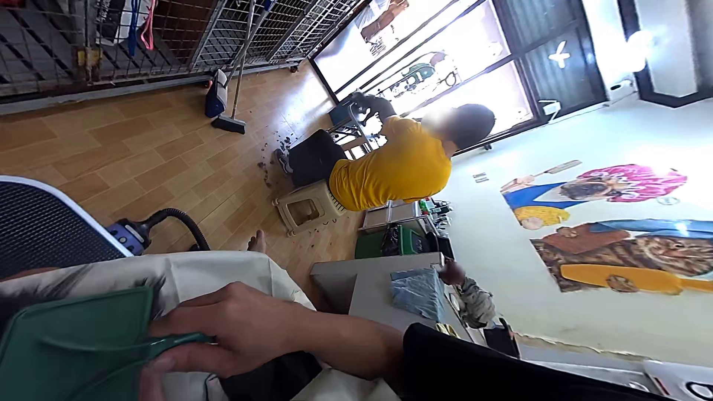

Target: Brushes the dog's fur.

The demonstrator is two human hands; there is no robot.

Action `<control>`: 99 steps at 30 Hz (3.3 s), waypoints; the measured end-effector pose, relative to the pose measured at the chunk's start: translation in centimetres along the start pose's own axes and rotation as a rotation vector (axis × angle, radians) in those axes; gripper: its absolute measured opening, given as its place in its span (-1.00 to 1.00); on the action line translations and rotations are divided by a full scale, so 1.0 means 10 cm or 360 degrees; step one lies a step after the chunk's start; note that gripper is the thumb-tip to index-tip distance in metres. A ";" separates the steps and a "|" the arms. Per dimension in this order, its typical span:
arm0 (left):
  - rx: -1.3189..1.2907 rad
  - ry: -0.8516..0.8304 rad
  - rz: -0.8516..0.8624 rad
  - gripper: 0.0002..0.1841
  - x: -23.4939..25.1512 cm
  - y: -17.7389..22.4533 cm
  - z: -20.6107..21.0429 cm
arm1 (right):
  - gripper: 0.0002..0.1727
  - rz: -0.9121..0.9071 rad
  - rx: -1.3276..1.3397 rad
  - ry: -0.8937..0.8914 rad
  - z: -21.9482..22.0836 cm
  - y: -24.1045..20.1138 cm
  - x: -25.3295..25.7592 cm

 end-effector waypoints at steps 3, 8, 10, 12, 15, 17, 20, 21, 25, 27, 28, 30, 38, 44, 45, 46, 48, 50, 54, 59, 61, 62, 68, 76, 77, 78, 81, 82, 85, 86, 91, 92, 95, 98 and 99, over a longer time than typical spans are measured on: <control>0.0038 -0.0017 0.0032 -0.30 0.02 0.01 0.03 | -0.69 -0.0003 -0.0021 -0.0050 0.12 0.07 0.01; -0.0107 -0.0641 -0.0249 -0.19 0.19 -0.10 0.12 | -0.67 0.0178 -0.0256 -0.0266 -0.25 0.30 -0.30; -0.0099 -0.0624 -0.0222 -0.26 0.19 -0.09 0.13 | -0.67 0.0181 -0.0274 -0.0270 -0.41 0.24 -0.35; 0.0117 -0.0611 -0.0134 -0.36 0.15 -0.06 0.08 | -0.66 0.0130 -0.0189 -0.0176 -0.47 0.11 -0.30; 0.0275 -0.0250 0.0015 -0.45 0.06 0.00 0.01 | -0.66 0.0039 -0.0037 0.0021 -0.30 -0.04 -0.09; 0.0206 0.0014 0.0035 -0.32 0.03 0.00 0.00 | -0.66 0.0021 -0.0106 0.0052 -0.09 -0.04 0.02; 0.0119 0.0078 0.0109 -0.44 0.04 0.04 -0.07 | -0.67 0.0022 -0.0212 0.0015 -0.01 0.06 -0.06; 0.0128 0.0005 0.0116 -0.46 0.07 0.06 -0.07 | -0.67 0.0044 -0.0250 -0.0019 -0.05 0.11 -0.13; -0.0175 -0.0542 -0.0239 -0.21 0.18 -0.11 0.13 | -0.66 0.0166 -0.0377 -0.0186 -0.31 0.28 -0.39; -0.0073 -0.0616 -0.0189 -0.23 0.21 -0.11 0.11 | -0.65 0.0135 -0.0342 -0.0191 -0.41 0.17 -0.39; 0.0052 -0.0586 -0.0118 -0.32 0.19 -0.08 0.07 | -0.65 0.0096 -0.0305 -0.0155 -0.42 0.07 -0.36; 0.0201 -0.0305 0.0006 -0.60 0.06 0.01 0.02 | -0.64 0.0002 -0.0185 -0.0033 -0.35 -0.12 -0.25; 0.0173 -0.0342 -0.0097 -0.41 0.06 -0.04 0.05 | -0.67 0.0076 -0.0146 -0.0090 0.08 0.14 -0.16; -0.0054 -0.0703 -0.0289 -0.32 0.25 -0.13 0.06 | -0.66 0.0209 -0.0256 -0.0286 -0.25 0.24 -0.43; -0.0015 -0.0722 -0.0295 -0.33 0.25 -0.13 0.08 | -0.67 0.0198 -0.0234 -0.0278 -0.28 0.19 -0.40; 0.0081 -0.0740 -0.0282 -0.33 0.25 -0.14 0.11 | -0.67 0.0180 -0.0192 -0.0253 -0.29 0.14 -0.37; 0.0349 -0.0706 -0.0231 -0.34 0.20 -0.14 0.08 | -0.67 0.0124 -0.0085 -0.0153 -0.24 0.04 -0.27; 0.0437 -0.0530 -0.0054 -0.51 0.15 -0.06 -0.09 | -0.67 0.0079 -0.0012 -0.0049 -0.11 0.00 -0.16; 0.0318 -0.0307 -0.0022 -0.54 0.05 0.01 -0.09 | -0.67 0.0117 -0.0044 -0.0061 0.08 0.16 -0.15; 0.0183 -0.0683 -0.0301 -0.36 0.22 -0.14 0.08 | -0.67 0.0260 -0.0156 -0.0202 -0.16 0.36 -0.38; 0.0159 -0.0703 -0.0330 -0.35 0.23 -0.15 0.11 | -0.68 0.0280 -0.0201 -0.0203 -0.25 0.33 -0.43; 0.0173 -0.0702 -0.0331 -0.35 0.24 -0.15 0.10 | -0.68 0.0266 -0.0199 -0.0177 -0.29 0.29 -0.44; 0.0493 -0.0224 -0.0105 -0.36 0.13 -0.04 -0.05 | -0.65 0.0129 -0.0012 0.0129 -0.16 0.05 -0.20; 0.0312 -0.0419 -0.0068 -0.41 0.16 -0.05 0.12 | -0.67 0.0244 -0.0087 -0.0074 -0.07 0.23 -0.29; 0.0297 -0.0547 -0.0098 -0.39 0.19 -0.08 0.15 | -0.68 0.0264 -0.0103 -0.0092 -0.11 0.27 -0.34; 0.0289 -0.0632 -0.0119 -0.38 0.21 -0.10 0.18 | -0.68 0.0279 -0.0107 -0.0106 -0.16 0.29 -0.38; 0.0258 -0.0785 -0.0170 -0.38 0.23 -0.11 0.15 | -0.67 0.0277 -0.0054 -0.0112 -0.28 0.23 -0.45; 0.0354 -0.0779 -0.0130 -0.40 0.25 -0.09 0.09 | -0.67 0.0247 -0.0019 -0.0081 -0.30 0.17 -0.44; 0.0464 -0.0498 -0.0046 -0.46 0.18 -0.04 -0.03 | -0.65 0.0142 0.0074 0.0076 -0.26 0.03 -0.32; 0.0457 -0.0329 -0.0014 -0.44 0.14 -0.03 -0.02 | -0.65 0.0126 0.0077 0.0100 -0.21 0.02 -0.25; 0.0418 -0.0229 -0.0038 -0.35 0.12 0.00 0.08 | -0.67 0.0155 -0.0061 0.0003 0.05 0.22 -0.15; 0.0351 -0.0372 -0.0079 -0.39 0.16 0.00 0.12 | -0.68 0.0179 -0.0070 -0.0042 0.04 0.25 -0.19; 0.0172 -0.0821 -0.0235 -0.32 0.34 -0.08 0.16 | -0.69 0.0231 -0.0109 -0.0124 -0.09 0.34 -0.33; 0.0419 -0.0779 -0.0214 -0.49 0.32 -0.10 0.21 | -0.68 0.0208 -0.0071 -0.0081 -0.25 0.27 -0.38; 0.0611 -0.0713 -0.0166 -0.55 0.28 -0.09 0.22 | -0.67 0.0177 -0.0036 -0.0037 -0.28 0.21 -0.36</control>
Point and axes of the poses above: each hand's wrist, its own x-axis towards the middle knuckle, its own z-axis out of the palm, y = z × x, the point moved 7 cm from there along x, towards the middle knuckle, and after that the axes turned 12 degrees about z, right-handed, at the moved point
